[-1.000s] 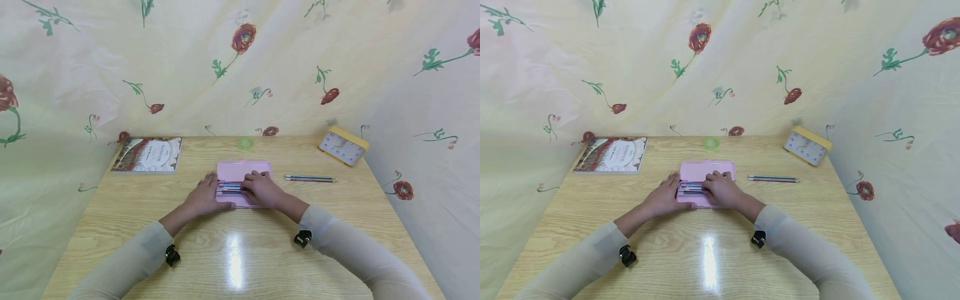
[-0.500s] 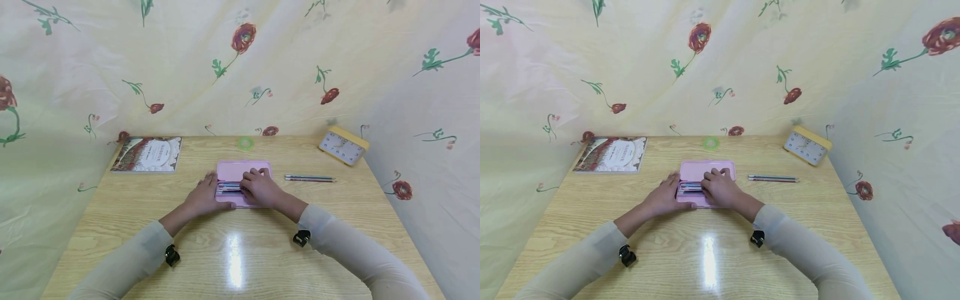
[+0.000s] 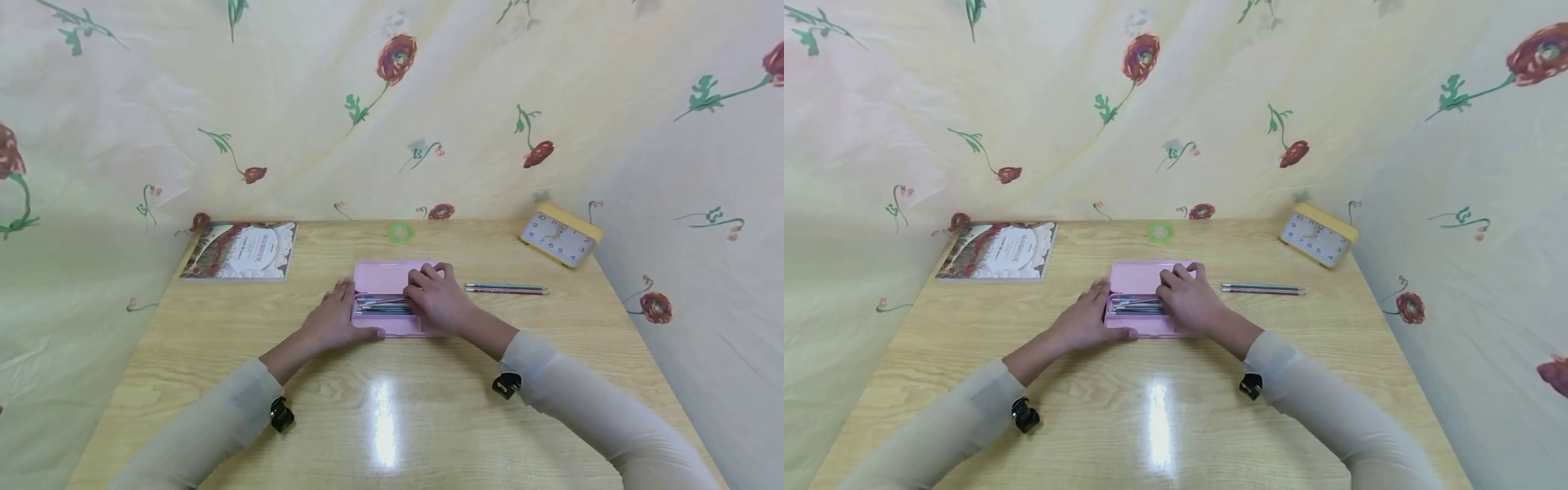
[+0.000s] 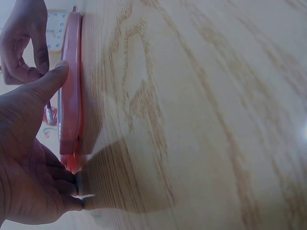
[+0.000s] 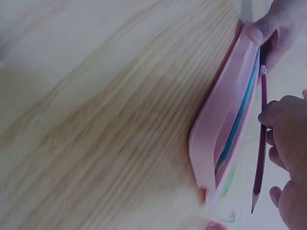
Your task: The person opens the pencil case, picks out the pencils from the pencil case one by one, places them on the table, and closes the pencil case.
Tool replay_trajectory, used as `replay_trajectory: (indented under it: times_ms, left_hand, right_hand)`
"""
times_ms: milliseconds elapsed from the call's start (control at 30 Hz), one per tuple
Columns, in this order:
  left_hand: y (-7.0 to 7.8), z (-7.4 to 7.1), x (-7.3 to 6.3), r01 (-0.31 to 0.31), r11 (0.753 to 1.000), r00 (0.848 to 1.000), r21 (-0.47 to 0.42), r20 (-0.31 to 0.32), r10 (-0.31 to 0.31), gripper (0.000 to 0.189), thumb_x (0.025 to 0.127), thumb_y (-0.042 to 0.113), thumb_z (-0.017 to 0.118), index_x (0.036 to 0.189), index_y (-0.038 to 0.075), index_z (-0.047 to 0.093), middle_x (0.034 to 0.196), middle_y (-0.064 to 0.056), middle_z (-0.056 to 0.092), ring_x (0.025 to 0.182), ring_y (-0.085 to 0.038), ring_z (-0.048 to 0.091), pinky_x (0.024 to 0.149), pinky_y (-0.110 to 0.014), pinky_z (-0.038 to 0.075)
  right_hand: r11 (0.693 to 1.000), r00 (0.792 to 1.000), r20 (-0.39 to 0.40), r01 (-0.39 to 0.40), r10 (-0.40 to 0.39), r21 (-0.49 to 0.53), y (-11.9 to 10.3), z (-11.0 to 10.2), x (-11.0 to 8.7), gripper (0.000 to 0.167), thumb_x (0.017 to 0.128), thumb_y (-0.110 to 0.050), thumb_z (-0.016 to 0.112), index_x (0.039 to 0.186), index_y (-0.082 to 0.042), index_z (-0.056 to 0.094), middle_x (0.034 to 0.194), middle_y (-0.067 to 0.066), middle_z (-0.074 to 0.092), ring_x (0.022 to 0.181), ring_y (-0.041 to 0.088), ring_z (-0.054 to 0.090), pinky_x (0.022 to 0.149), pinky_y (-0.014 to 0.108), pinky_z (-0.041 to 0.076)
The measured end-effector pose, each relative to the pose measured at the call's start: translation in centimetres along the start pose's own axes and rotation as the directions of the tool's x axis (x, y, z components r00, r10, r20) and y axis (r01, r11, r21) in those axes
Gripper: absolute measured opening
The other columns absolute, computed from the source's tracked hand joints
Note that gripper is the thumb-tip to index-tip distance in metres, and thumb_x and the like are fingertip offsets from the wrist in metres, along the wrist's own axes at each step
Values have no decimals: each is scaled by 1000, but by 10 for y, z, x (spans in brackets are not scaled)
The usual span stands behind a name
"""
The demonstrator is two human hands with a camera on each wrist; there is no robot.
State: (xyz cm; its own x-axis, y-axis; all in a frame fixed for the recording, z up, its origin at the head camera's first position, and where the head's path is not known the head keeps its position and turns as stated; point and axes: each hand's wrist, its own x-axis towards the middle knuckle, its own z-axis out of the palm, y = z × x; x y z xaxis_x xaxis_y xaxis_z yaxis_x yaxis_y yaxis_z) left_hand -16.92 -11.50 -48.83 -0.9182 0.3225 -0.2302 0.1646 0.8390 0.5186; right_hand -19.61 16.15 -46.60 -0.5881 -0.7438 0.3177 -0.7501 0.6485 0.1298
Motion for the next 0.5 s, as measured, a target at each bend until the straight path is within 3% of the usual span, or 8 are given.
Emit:
replay_trajectory:
  times_ms: [233,500]
  left_hand:
    - [3,-4,-1,-3,1000,1000,-2,-8,3,141,85,76,82,176,-2,9,185,-24,12,169,-53,20,136,-65,28]
    - [1,-1,0,1,1000,1000,6,-2,-1,142,85,79,80,176,-2,8,186,-22,10,170,-51,18,137,-65,26]
  right_hand:
    - [997,998,-2,-65,65,40,24,-11,-22,10,99,-14,84,109,-16,81,103,3,66,99,28,57,100,66,53]
    - [980,981,-37,-187,190,65,63,-19,-62,11,97,-12,84,107,-13,81,102,7,68,97,32,59,98,73,52]
